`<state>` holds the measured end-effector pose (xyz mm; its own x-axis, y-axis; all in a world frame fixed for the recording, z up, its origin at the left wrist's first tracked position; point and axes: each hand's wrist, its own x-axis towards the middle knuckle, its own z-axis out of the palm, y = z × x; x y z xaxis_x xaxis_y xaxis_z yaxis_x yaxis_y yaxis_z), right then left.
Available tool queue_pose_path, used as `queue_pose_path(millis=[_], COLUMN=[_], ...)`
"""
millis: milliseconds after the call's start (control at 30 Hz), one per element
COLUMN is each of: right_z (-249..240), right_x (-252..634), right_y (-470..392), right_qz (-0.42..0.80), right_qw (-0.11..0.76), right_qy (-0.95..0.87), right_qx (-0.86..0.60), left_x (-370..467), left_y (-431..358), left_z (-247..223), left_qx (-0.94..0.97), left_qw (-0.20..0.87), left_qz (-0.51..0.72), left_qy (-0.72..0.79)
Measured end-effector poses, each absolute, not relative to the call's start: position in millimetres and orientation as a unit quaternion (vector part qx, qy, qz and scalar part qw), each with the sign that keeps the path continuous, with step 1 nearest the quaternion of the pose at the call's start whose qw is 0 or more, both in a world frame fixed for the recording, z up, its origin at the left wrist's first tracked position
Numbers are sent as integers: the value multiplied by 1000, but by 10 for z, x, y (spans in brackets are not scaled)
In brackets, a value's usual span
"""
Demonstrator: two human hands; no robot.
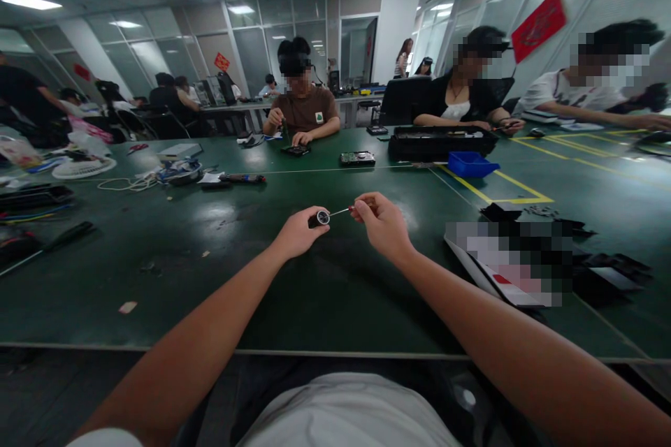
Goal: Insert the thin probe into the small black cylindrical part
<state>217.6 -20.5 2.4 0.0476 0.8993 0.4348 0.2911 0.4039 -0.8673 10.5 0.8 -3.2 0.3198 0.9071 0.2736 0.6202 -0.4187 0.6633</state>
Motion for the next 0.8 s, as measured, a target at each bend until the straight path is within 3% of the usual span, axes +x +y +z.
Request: queue_pose_path(millis=[200, 567, 800], right_z=[84, 142, 89], right_x=[2200, 2188, 2194], right_y=[-261, -281, -225], right_qz=[213, 205, 214], right_qw=[502, 463, 487], right_qy=[-657, -675, -673], right_qx=[-520, -537, -514], left_x=[83, 109, 121], left_y=[-29, -36, -35], left_z=[-80, -122, -125], left_qx=[786, 819, 821], left_qw=[194, 149, 146], left_qz=[312, 278, 270], left_qy=[497, 479, 481])
